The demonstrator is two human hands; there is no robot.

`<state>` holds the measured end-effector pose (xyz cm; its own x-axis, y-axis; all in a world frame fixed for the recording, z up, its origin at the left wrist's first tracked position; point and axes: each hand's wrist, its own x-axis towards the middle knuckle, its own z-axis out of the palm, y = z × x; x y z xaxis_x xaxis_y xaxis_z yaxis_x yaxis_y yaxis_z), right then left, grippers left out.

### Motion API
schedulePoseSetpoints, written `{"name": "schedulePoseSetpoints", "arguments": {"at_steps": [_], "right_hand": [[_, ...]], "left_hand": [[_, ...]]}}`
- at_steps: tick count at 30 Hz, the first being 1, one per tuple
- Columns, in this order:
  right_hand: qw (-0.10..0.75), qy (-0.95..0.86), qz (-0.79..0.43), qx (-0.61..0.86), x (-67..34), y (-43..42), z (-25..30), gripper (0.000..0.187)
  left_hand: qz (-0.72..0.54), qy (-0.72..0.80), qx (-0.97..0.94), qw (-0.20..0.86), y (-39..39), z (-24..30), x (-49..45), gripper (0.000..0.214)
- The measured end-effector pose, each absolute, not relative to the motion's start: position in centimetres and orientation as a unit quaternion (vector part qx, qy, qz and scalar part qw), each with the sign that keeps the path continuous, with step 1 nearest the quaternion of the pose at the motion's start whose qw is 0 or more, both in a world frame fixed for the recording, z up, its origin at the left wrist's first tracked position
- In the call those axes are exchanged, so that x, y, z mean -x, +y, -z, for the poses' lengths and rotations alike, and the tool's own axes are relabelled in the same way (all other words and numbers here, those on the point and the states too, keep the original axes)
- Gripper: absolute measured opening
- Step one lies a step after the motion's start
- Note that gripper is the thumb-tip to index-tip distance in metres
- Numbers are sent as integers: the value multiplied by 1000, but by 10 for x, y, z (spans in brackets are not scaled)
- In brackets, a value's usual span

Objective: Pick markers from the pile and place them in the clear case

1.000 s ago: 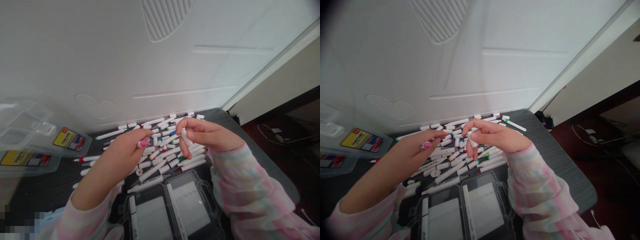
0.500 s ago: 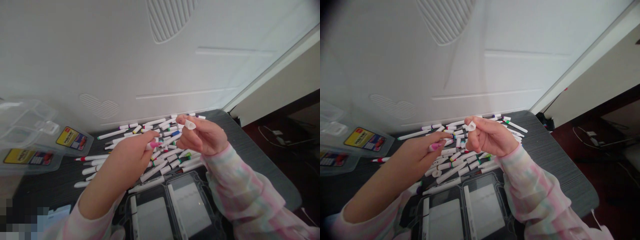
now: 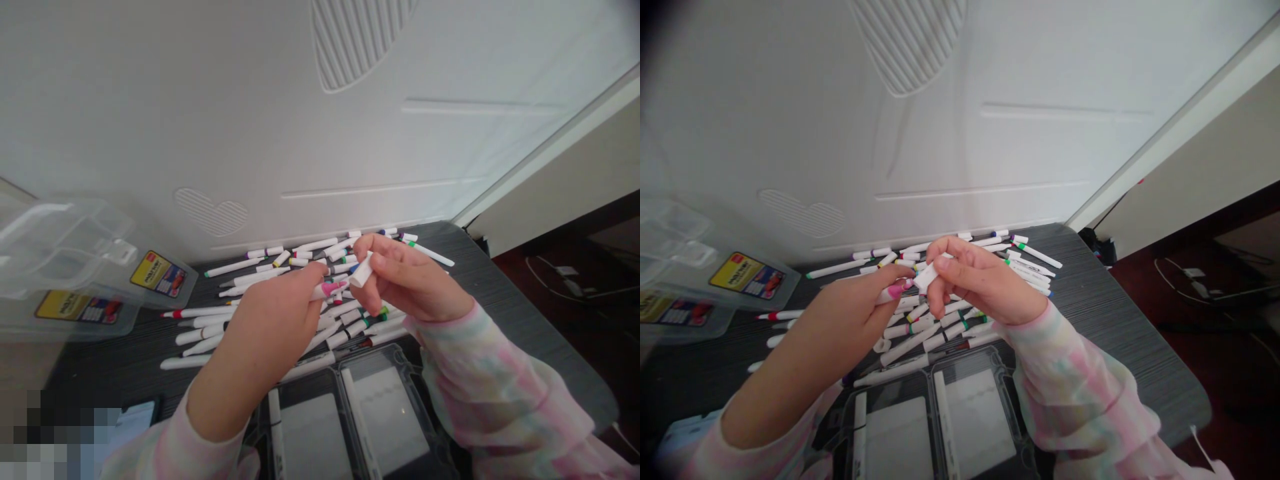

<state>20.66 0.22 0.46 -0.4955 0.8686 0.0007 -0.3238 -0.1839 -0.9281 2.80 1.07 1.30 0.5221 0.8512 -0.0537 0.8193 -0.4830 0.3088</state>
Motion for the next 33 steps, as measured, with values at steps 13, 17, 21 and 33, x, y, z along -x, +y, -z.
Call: {"name": "schedulePoseSetpoints", "arguments": {"at_steps": [13,17,21,33], "right_hand": [[404,-625,-558,367,-202,-7,-12,9],[399,-681,-464,401,-197,-9,-10,12],[389,-704,-426,415,-194,-10,-9,13],[360,-783,-247,444,-195,-10,-10,13]], "left_hand": [[-35,499,-863,63,12,-10,-27,24],[-38,503,-863,43,11,-10,-27,20],[-34,506,-862,23,11,-11,-29,17],[-16,506,-862,-19,11,-11,-30,20]]}}
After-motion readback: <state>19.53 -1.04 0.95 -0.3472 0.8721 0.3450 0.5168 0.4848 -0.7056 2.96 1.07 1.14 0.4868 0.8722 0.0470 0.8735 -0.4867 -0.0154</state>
